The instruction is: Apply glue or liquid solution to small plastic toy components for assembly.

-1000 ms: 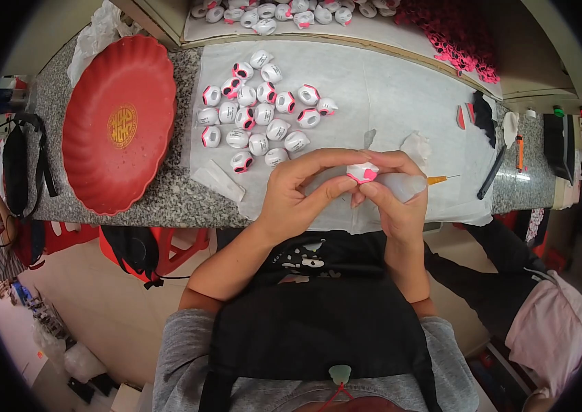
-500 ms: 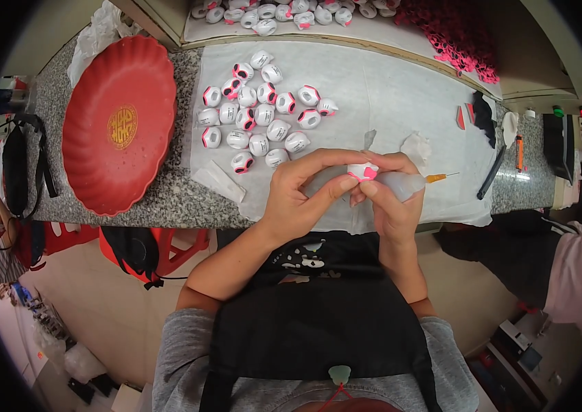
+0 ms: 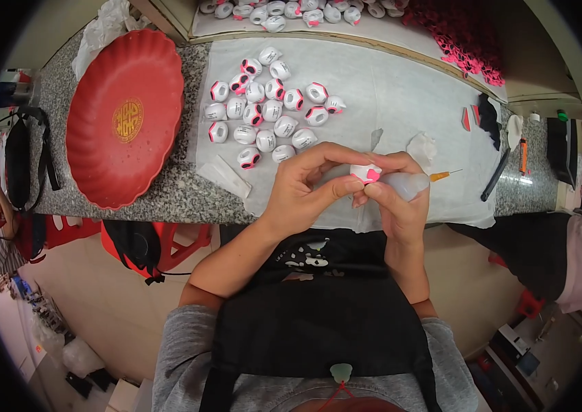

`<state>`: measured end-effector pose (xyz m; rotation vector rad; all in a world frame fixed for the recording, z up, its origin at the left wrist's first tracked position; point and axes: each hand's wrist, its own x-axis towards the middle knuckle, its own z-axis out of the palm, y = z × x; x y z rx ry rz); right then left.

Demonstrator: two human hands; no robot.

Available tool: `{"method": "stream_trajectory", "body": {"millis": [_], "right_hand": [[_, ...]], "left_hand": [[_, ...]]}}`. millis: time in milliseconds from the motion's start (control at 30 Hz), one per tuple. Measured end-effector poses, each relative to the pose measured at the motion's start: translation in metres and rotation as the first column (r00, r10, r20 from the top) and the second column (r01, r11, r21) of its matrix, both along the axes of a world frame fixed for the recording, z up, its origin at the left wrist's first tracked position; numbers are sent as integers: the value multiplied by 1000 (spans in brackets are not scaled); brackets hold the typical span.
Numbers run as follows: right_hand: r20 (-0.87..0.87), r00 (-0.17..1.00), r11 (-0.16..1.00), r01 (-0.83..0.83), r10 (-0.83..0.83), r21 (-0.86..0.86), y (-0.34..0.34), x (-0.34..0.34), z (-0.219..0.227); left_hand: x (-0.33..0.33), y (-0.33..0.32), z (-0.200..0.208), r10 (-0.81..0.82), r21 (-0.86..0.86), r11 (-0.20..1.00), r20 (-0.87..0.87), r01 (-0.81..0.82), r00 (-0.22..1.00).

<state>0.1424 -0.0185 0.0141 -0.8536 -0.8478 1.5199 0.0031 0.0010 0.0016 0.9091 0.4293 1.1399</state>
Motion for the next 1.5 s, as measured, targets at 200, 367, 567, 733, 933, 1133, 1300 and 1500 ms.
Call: {"method": "stream_trajectory", "body": {"millis": [200, 367, 567, 733, 933, 1133, 1300, 1500], "right_hand": [[42, 999, 1000, 10, -11, 25, -3, 3, -1], [-20, 998, 998, 59, -58, 39, -5, -4, -7], [191, 966, 984, 177, -174, 2, 4, 11, 0], [339, 908, 969, 215, -245, 124, 3, 29, -4], [215, 939, 953, 226, -268, 201, -6, 29, -8], [221, 955, 977, 168, -195, 133, -10, 31, -4], [230, 961, 985, 131, -155, 116, -8, 33, 2], [278, 939, 975, 166, -202, 148, -10, 34, 12]], "left_hand": [[2, -3, 2, 34, 100, 995, -100, -24, 994], [1, -6, 3, -3, 12, 1000, -67, 4, 998], [1, 22, 15, 586, 729, 681, -600, 70, 545], [-9, 44, 18, 741, 794, 577, -608, 193, 284], [-31, 125, 23, 895, 870, 445, -424, 214, -139], [-31, 147, 11, 937, 871, 338, -279, 356, -209], [-35, 147, 14, 921, 852, 385, -331, 355, -205], [-36, 97, 42, 625, 619, 765, -643, -179, 443]]}}
